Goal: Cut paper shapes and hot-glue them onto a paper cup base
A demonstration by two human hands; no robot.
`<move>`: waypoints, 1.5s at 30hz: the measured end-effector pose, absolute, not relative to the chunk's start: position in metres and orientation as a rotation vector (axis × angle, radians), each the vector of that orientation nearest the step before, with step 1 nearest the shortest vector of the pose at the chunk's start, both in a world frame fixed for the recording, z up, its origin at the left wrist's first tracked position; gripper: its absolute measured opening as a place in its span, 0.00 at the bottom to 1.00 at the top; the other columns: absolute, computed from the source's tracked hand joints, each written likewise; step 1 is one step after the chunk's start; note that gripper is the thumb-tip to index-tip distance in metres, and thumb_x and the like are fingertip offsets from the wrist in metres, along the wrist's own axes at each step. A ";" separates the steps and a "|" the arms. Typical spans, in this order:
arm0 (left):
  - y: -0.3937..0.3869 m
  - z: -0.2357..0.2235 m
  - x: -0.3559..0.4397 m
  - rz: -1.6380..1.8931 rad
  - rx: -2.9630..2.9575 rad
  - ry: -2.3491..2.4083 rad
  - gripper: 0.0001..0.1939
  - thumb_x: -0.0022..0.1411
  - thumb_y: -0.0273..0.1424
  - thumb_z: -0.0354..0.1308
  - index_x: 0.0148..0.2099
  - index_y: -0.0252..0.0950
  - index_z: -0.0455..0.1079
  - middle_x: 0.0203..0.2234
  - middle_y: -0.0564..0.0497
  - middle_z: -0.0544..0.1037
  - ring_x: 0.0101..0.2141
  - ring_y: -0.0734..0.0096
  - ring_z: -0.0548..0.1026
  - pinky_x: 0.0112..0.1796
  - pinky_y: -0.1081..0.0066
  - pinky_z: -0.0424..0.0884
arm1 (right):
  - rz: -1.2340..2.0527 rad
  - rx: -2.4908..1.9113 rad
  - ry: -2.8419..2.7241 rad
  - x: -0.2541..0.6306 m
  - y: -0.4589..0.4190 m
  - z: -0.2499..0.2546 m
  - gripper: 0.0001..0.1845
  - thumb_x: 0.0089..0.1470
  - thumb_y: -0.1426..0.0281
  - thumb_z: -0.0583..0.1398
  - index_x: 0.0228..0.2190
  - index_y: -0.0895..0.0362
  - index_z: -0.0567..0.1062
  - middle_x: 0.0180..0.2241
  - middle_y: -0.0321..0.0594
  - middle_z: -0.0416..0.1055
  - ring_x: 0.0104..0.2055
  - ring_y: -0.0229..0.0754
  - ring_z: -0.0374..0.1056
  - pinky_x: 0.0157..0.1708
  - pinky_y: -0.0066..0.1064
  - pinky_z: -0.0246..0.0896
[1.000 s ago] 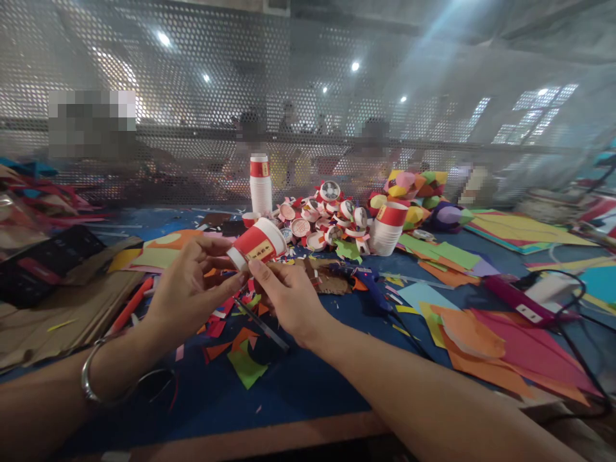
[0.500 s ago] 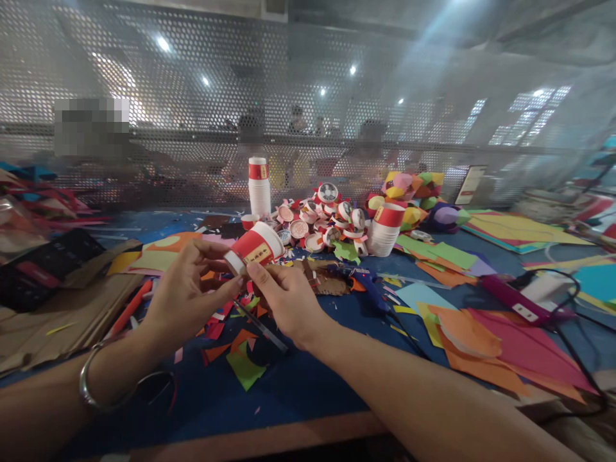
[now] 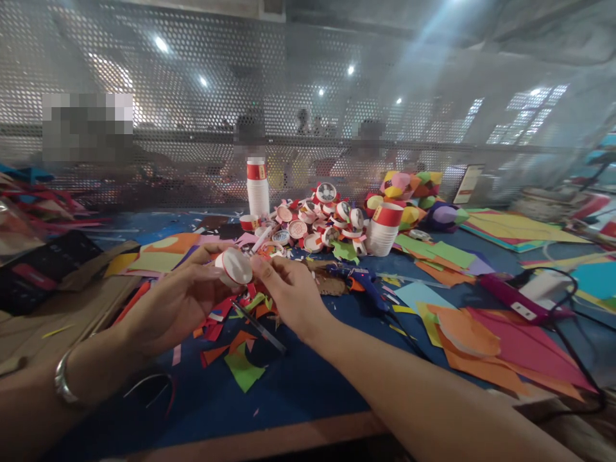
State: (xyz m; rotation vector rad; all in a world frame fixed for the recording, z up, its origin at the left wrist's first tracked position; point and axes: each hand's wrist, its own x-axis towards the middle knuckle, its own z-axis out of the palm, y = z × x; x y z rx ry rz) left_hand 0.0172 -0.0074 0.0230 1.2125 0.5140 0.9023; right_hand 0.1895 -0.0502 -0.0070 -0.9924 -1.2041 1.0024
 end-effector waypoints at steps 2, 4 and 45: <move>-0.006 0.024 0.015 0.883 1.169 0.467 0.16 0.58 0.26 0.59 0.49 0.40 0.67 0.39 0.51 0.77 0.36 0.71 0.74 0.43 0.70 0.72 | 0.944 -1.034 -1.279 0.192 -0.050 -0.007 0.24 0.56 0.47 0.61 0.28 0.56 0.72 0.20 0.30 0.60 0.20 0.32 0.53 0.20 0.26 0.49; -0.005 0.025 0.014 0.882 1.145 0.426 0.17 0.56 0.24 0.59 0.49 0.40 0.68 0.39 0.51 0.77 0.38 0.70 0.75 0.44 0.70 0.72 | 0.864 -1.072 -1.353 0.194 -0.051 -0.006 0.24 0.58 0.48 0.61 0.28 0.56 0.72 0.21 0.30 0.61 0.21 0.32 0.53 0.20 0.26 0.49; -0.004 0.017 0.011 0.983 1.588 0.540 0.20 0.61 0.32 0.67 0.54 0.39 0.68 0.45 0.47 0.79 0.46 0.62 0.77 0.48 0.66 0.73 | 0.900 -1.020 -1.440 0.192 -0.066 0.008 0.17 0.55 0.53 0.65 0.32 0.54 0.73 0.22 0.30 0.62 0.23 0.33 0.56 0.21 0.26 0.58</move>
